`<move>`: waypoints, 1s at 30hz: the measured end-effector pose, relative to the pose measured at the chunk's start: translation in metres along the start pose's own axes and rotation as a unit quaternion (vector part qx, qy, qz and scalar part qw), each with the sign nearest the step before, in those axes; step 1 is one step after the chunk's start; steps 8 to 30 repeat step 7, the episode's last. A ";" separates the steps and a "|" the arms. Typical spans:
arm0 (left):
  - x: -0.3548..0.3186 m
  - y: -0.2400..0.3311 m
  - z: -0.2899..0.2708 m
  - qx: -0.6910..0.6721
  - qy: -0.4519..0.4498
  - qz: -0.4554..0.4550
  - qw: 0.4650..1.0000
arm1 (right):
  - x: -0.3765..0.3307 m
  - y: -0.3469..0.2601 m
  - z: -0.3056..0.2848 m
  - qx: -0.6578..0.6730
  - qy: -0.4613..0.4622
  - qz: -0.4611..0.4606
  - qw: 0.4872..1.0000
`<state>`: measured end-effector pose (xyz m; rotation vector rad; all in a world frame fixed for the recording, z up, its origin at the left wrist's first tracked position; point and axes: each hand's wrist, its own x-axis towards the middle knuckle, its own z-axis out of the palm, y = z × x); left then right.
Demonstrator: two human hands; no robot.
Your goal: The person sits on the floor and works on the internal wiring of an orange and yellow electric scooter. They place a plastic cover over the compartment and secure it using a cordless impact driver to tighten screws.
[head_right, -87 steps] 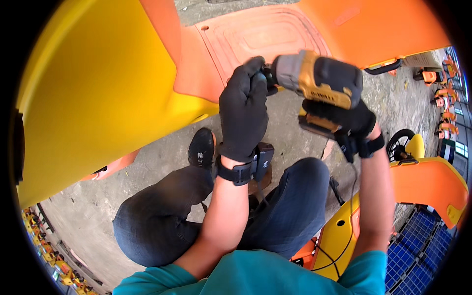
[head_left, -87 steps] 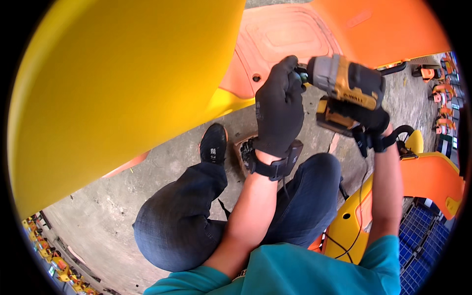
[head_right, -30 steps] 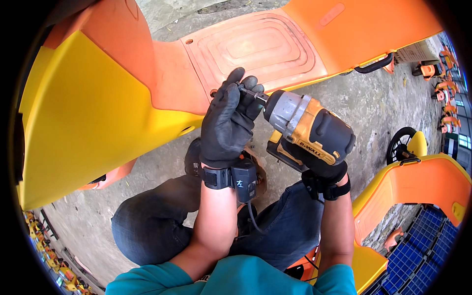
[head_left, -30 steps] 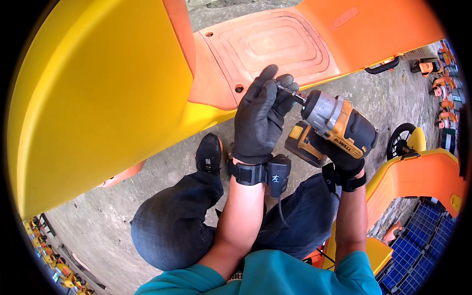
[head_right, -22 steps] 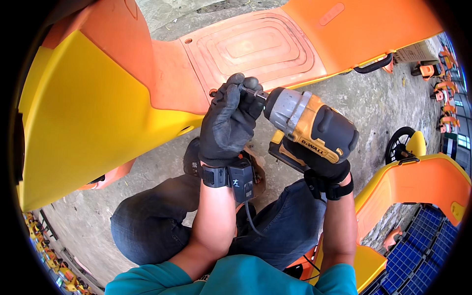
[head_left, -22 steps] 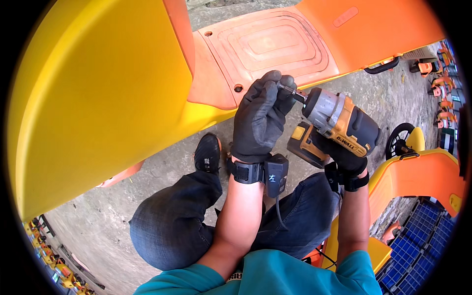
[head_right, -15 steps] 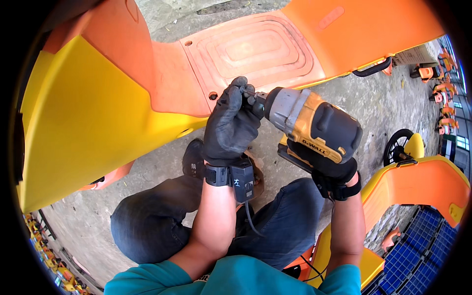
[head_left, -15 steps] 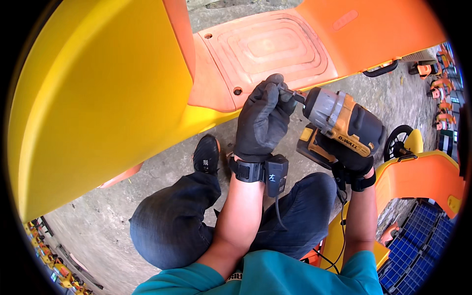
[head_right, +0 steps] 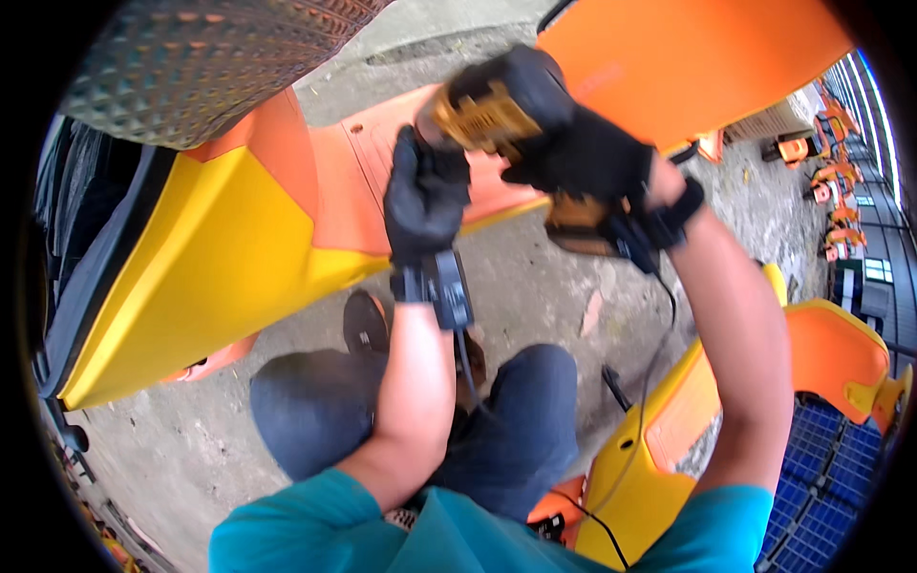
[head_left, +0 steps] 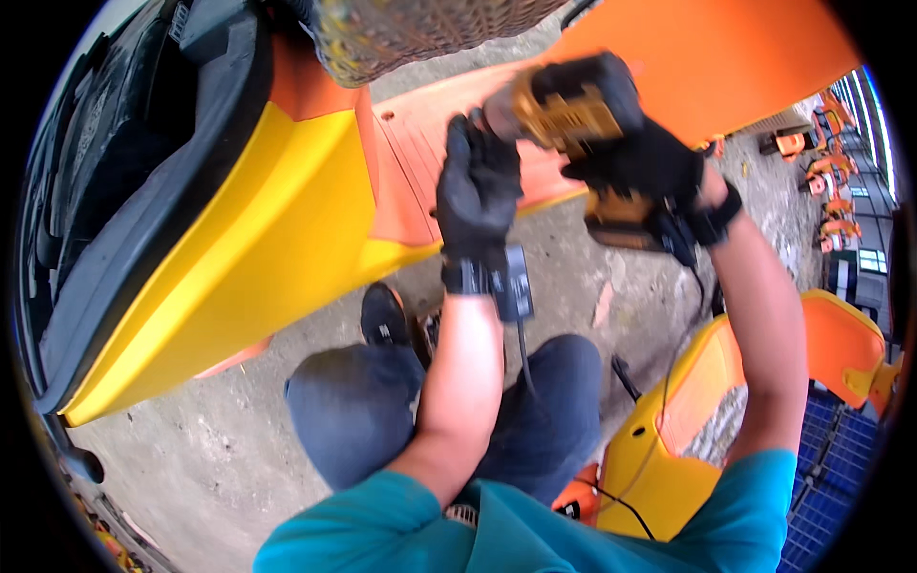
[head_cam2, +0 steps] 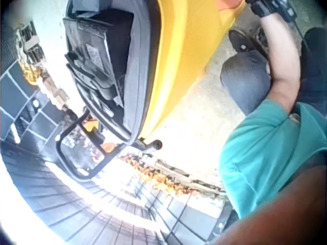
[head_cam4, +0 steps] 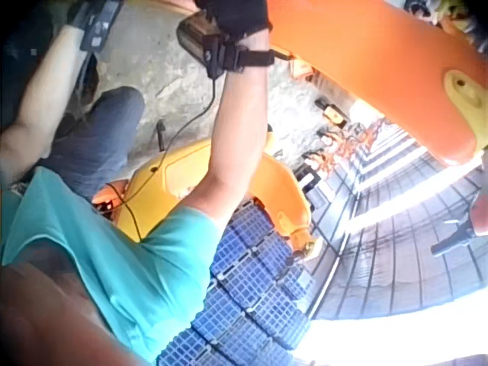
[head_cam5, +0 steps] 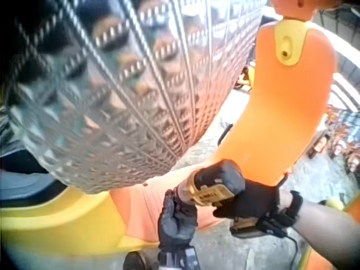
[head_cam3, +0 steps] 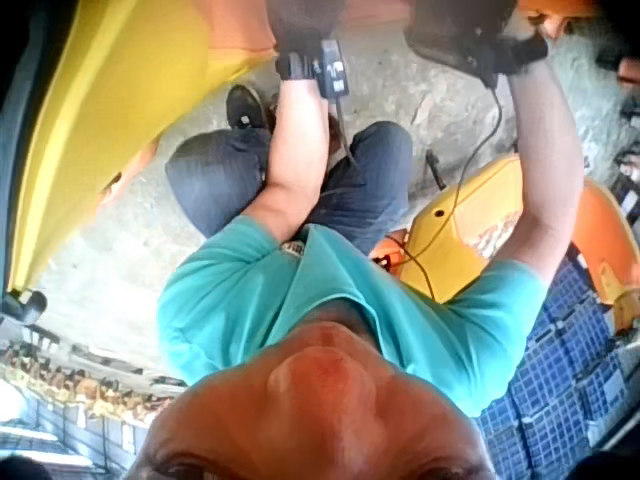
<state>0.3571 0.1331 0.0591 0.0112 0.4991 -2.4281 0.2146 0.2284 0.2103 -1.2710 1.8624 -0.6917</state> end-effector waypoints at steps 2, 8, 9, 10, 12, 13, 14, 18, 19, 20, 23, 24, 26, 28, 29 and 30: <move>0.014 0.021 0.002 0.010 -0.011 0.053 0.998 | 0.037 -0.040 0.005 -0.049 -0.046 0.070 0.995; 0.046 0.046 -0.018 -0.069 -0.085 -0.034 0.993 | 0.071 -0.024 -0.007 -0.034 -0.087 0.100 0.991; 0.046 0.046 -0.018 -0.069 -0.085 -0.034 0.993 | 0.071 -0.024 -0.007 -0.034 -0.087 0.100 0.991; 0.046 0.046 -0.018 -0.069 -0.085 -0.034 0.993 | 0.071 -0.024 -0.007 -0.034 -0.087 0.100 0.991; 0.046 0.046 -0.018 -0.069 -0.085 -0.034 0.993 | 0.071 -0.024 -0.007 -0.034 -0.087 0.100 0.991; 0.046 0.046 -0.018 -0.069 -0.085 -0.034 0.993 | 0.071 -0.024 -0.007 -0.034 -0.087 0.100 0.991; 0.046 0.046 -0.018 -0.069 -0.085 -0.034 0.993 | 0.071 -0.024 -0.007 -0.034 -0.087 0.100 0.991; 0.046 0.046 -0.018 -0.069 -0.085 -0.034 0.993 | 0.071 -0.024 -0.007 -0.034 -0.087 0.100 0.991; 0.046 0.046 -0.018 -0.069 -0.085 -0.034 0.993 | 0.071 -0.024 -0.007 -0.034 -0.087 0.100 0.991; 0.046 0.046 -0.018 -0.069 -0.085 -0.034 0.993 | 0.071 -0.024 -0.007 -0.034 -0.087 0.100 0.991; 0.046 0.046 -0.018 -0.069 -0.085 -0.034 0.993 | 0.071 -0.024 -0.007 -0.034 -0.087 0.100 0.991; 0.046 0.046 -0.018 -0.069 -0.085 -0.034 0.993 | 0.071 -0.024 -0.007 -0.034 -0.087 0.100 0.991; 0.046 0.046 -0.018 -0.069 -0.085 -0.034 0.993 | 0.071 -0.024 -0.007 -0.034 -0.087 0.100 0.991; 0.046 0.046 -0.018 -0.069 -0.085 -0.034 0.993 | 0.071 -0.024 -0.007 -0.034 -0.087 0.100 0.991; 0.046 0.046 -0.018 -0.069 -0.085 -0.034 0.993 | 0.071 -0.024 -0.007 -0.034 -0.087 0.100 0.991; 0.046 0.046 -0.018 -0.069 -0.085 -0.034 0.993 | 0.071 -0.024 -0.007 -0.034 -0.087 0.100 0.991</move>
